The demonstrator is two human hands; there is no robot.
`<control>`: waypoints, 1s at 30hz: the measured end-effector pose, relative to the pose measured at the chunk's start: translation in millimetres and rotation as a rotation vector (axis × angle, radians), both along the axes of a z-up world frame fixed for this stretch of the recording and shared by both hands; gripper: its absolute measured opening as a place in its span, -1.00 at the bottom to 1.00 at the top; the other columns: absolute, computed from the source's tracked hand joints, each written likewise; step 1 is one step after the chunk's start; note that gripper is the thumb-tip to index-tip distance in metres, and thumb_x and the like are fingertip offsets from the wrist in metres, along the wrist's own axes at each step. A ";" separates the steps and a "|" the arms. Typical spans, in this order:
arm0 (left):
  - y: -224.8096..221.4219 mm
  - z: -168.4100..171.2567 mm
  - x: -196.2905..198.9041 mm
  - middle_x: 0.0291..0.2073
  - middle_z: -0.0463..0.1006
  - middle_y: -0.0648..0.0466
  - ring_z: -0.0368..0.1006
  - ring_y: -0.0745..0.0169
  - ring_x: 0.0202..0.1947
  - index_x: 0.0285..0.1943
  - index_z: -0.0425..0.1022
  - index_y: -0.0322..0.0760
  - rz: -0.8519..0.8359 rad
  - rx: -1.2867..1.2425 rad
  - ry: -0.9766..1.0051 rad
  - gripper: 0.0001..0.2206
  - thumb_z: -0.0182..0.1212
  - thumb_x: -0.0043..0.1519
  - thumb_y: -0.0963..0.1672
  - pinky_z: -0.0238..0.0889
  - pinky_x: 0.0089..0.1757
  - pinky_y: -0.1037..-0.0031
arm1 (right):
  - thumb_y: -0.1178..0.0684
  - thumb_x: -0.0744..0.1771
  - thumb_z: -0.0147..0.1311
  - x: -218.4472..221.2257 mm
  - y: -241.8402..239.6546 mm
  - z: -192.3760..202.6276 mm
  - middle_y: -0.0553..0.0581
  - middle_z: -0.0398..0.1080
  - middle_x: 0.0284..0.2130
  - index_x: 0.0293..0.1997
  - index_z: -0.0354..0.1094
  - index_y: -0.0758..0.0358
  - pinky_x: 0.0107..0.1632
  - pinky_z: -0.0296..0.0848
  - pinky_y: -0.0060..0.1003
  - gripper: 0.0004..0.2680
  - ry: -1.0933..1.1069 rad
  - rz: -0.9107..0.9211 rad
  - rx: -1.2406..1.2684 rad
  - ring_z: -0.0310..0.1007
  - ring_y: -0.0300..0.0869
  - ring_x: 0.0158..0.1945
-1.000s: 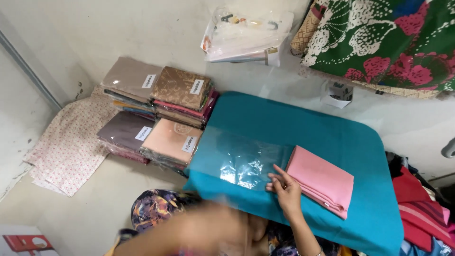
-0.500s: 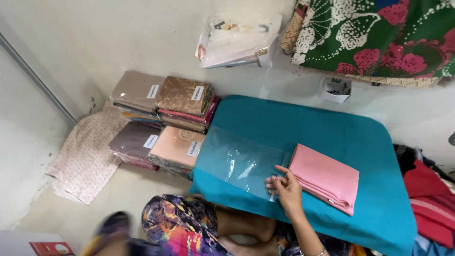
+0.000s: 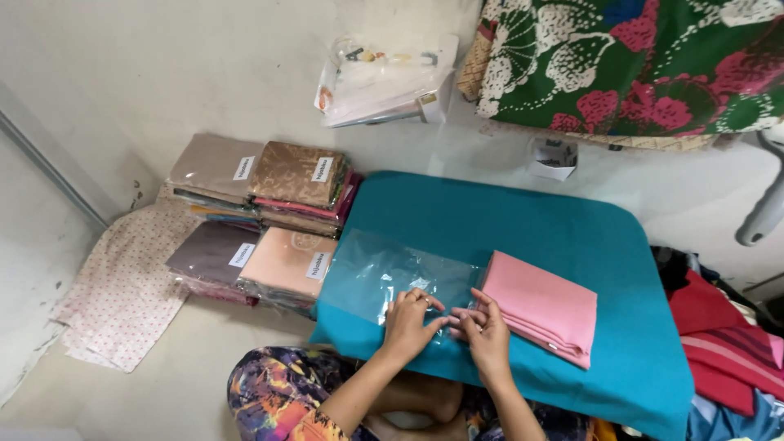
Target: Folding a piece of pink fabric, cleaning it with a lint roller, and placing it into a plastic packaging sleeve.
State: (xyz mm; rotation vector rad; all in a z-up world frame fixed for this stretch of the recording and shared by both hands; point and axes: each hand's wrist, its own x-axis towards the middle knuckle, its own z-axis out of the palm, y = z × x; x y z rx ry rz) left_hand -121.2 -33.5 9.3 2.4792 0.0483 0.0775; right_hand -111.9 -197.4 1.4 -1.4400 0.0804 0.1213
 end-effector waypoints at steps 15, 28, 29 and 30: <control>17.7 4.3 12.0 -0.09 0.52 0.15 0.46 0.02 -0.15 -0.07 0.67 -0.11 -0.224 0.095 -0.301 -0.55 0.05 0.06 -0.41 0.17 -0.19 0.14 | 0.03 0.25 0.33 -1.0 -75.6 19.7 -0.02 0.61 -0.24 0.15 0.43 0.09 -0.23 0.63 -0.44 -0.65 -0.582 0.000 -0.751 0.59 -0.32 -0.28; 13.7 -9.4 23.5 -0.02 0.55 0.09 0.47 -0.01 -0.27 0.13 0.62 -0.22 -0.067 0.428 -0.403 -0.65 0.25 0.14 -0.26 0.16 -0.25 0.19 | 0.01 0.35 0.11 43.2 -144.3 42.9 0.08 0.54 -0.14 -0.05 0.51 0.14 -0.27 0.50 -0.04 -0.85 -0.815 0.355 -1.276 0.57 0.01 -0.14; 14.5 -7.9 22.6 0.06 0.52 0.05 0.44 -0.03 -0.31 0.19 0.58 -0.27 -0.069 0.493 -0.465 -0.63 0.17 0.18 -0.27 0.15 -0.28 0.19 | 0.04 0.35 0.12 40.8 -143.0 49.4 0.08 0.54 -0.22 -0.10 0.49 0.17 -0.37 0.45 -0.05 -0.88 -0.819 0.319 -1.228 0.57 0.00 -0.22; 16.3 -7.4 21.7 0.06 0.52 0.05 0.44 -0.03 -0.31 0.19 0.58 -0.27 -0.067 0.493 -0.464 -0.63 0.17 0.18 -0.27 0.15 -0.28 0.19 | 0.04 0.35 0.12 41.0 -141.7 50.5 0.08 0.54 -0.22 -0.10 0.49 0.17 -0.37 0.45 -0.05 -0.88 -0.820 0.321 -1.227 0.57 0.00 -0.22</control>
